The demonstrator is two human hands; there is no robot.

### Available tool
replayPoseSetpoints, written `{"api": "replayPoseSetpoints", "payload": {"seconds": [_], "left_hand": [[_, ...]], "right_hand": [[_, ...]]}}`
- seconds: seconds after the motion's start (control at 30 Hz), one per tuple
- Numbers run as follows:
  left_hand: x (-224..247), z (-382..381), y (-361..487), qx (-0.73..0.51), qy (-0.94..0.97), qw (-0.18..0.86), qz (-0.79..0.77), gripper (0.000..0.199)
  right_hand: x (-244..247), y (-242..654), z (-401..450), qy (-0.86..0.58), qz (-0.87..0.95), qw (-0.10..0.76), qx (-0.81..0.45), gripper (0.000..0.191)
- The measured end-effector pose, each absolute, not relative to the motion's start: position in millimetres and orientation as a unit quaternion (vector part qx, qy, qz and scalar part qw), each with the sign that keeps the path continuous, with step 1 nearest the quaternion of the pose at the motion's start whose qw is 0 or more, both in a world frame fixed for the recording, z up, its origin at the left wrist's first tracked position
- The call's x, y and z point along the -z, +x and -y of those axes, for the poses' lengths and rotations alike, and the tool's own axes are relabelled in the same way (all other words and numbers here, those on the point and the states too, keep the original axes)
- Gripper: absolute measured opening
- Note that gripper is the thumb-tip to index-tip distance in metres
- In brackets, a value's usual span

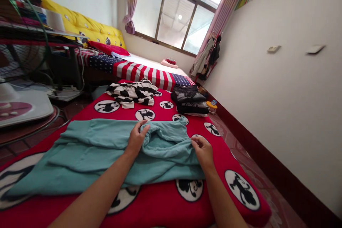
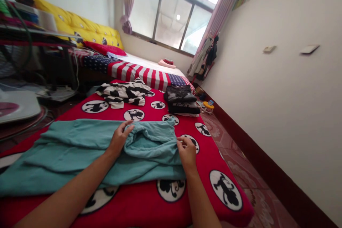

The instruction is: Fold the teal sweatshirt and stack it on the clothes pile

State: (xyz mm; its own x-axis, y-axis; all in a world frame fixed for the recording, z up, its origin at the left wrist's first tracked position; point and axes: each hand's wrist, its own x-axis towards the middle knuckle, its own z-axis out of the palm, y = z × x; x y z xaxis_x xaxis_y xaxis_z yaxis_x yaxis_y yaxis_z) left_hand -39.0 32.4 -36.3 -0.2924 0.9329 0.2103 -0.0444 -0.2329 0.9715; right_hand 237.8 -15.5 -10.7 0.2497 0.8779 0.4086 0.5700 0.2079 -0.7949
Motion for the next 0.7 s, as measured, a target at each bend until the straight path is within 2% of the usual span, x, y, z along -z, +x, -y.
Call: {"api": "replayPoseSetpoints", "payload": {"seconds": [0.17,0.33,0.53,0.7], "left_hand": [[34.5,-29.3,-41.2,-0.635,0.459,0.409,-0.468,0.052],[29.4,-25.5,-41.1,-0.631,0.476,0.411,-0.454,0.047],[20.7,-17.5,-34.1,-0.597,0.535,0.419,-0.426,0.041],[21.8,-20.9,-21.9,-0.565,0.571,0.453,-0.386,0.040]], "right_hand": [[-7.6,221.8,-35.2,-0.583,0.625,0.496,-0.151,0.030],[-8.4,211.0,-77.2,-0.572,0.676,0.437,-0.157,0.040],[-22.9,235.9,-97.1,-0.631,0.700,0.325,-0.083,0.010],[-38.3,257.1,-106.8,-0.702,0.657,0.276,0.003,0.020]]}}
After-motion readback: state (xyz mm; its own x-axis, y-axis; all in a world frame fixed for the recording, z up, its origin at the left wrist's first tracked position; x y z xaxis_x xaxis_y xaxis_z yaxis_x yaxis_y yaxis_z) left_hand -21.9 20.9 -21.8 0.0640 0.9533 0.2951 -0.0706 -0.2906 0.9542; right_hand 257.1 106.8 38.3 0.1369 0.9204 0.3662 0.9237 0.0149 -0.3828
